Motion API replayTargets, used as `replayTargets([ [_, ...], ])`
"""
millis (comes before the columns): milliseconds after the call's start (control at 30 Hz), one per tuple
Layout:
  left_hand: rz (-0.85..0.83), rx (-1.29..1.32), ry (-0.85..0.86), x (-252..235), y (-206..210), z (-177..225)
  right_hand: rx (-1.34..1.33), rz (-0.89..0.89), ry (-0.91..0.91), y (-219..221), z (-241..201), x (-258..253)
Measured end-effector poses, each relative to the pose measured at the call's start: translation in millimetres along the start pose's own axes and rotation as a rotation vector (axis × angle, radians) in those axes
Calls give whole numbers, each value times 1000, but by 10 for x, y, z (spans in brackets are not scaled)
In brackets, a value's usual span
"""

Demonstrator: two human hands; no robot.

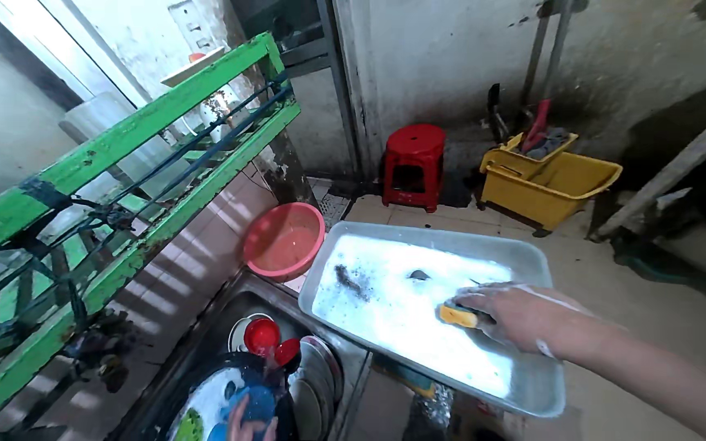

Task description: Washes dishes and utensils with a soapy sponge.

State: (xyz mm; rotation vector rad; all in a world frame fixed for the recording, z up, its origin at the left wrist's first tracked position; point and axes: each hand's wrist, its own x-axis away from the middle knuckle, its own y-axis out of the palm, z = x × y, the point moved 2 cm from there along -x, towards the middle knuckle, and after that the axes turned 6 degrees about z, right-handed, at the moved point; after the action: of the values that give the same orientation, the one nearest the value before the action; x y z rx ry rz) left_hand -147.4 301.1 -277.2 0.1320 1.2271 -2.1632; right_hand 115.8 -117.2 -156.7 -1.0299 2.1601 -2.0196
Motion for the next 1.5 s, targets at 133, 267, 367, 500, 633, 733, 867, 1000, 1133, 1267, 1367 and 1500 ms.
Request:
replayTargets([
  [133, -52, 351, 70, -684, -232, 748, -1, 3, -3, -9, -7, 0],
  [267, -313, 832, -36, -1251, 16, 1283, -33, 9, -9, -35, -26, 27],
  [367, -499, 993, -341, -1453, 251, 1763, -55, 8, -7, -51, -18, 42],
  [500, -732, 1228, -699, -1651, 417, 2020, -54, -4, 1, -64, -20, 56],
  [633, -761, 1450, -762, -1722, 232, 1925, -49, 5, -22, -22, 5, 39],
  [733, -516, 1351, -552, -1531, -63, 1391, -54, -8, -37, -11, -2, 43],
  [867, -352, 478, -563, -1029, -550, 591, -46, -48, -46, -21, -1, 42],
  [1000, -494, -23, -614, -832, -768, 282, 11, -72, -72, -23, -29, 49],
  [1133, -311, 70, -320, -1042, -727, 1044, 46, -85, -136, 8, -46, 40],
  [1267, -496, 431, -219, -1109, -160, 2424, -162, -4, -208, -64, 14, 13],
  [1367, -870, 530, -308, -1075, 508, 3116, -522, 120, -157, -283, 145, -91],
  [1500, -885, 330, -503, -1018, 1345, 3438, -760, 425, -130, -428, 514, -375],
])
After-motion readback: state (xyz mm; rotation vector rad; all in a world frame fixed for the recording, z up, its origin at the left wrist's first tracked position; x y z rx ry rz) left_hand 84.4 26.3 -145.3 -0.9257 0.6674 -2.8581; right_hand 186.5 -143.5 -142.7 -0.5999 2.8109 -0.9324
